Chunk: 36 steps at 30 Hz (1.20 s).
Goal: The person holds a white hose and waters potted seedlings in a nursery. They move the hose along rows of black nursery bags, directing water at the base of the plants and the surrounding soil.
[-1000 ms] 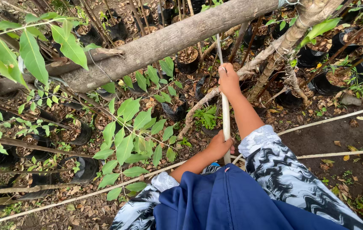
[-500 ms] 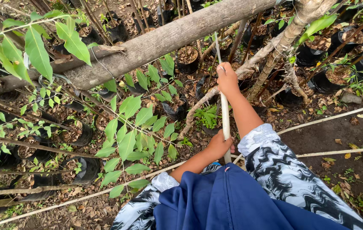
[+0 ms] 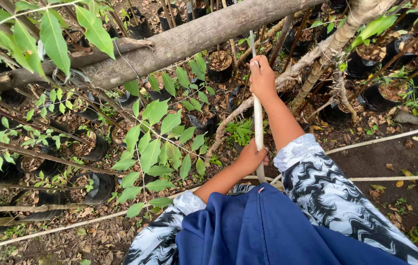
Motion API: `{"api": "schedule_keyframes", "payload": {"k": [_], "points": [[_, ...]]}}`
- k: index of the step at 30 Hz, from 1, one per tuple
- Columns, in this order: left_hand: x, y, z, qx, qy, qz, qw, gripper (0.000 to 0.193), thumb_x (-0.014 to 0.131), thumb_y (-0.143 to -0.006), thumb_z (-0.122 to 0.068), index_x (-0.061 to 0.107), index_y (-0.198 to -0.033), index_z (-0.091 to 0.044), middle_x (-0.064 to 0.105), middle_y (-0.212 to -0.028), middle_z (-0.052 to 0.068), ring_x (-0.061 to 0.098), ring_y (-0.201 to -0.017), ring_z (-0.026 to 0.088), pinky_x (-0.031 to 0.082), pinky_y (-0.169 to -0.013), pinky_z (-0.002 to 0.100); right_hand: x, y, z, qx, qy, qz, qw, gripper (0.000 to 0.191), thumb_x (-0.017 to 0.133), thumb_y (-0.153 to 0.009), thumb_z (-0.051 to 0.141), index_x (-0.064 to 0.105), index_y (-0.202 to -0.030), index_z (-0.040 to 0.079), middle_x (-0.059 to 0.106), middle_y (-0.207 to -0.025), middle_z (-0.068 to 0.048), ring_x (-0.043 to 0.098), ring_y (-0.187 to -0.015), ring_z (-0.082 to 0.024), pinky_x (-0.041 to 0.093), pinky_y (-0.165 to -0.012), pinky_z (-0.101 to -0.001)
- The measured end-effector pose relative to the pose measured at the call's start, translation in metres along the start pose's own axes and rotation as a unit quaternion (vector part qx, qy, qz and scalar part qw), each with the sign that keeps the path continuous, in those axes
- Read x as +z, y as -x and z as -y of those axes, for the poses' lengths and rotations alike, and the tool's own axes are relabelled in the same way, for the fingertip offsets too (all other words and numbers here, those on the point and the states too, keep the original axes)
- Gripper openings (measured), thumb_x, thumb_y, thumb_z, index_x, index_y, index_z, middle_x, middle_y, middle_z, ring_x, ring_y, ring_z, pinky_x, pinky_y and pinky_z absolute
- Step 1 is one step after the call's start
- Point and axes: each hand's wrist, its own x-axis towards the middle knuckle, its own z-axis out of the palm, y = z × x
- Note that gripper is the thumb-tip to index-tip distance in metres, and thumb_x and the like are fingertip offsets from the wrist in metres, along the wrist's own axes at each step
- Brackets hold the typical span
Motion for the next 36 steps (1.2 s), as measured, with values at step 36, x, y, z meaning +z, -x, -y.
{"api": "schedule_keyframes", "payload": {"k": [36], "points": [[-0.019,-0.001,-0.029,-0.024,-0.017,-0.022,0.999,0.035,0.057,-0.098,-0.013,0.045,-0.125,0.006,0.067,-0.085,0.011,0.07,-0.065,0.019,0.06,-0.061,0.035,0.017,-0.013,0.02,0.0,-0.01,0.005,1.0,0.011,0.047,-0.11,0.022,0.053,-0.113,0.013,0.054,-0.072,0.0,0.05,-0.053,-0.009,0.046,-0.046,-0.029]]}}
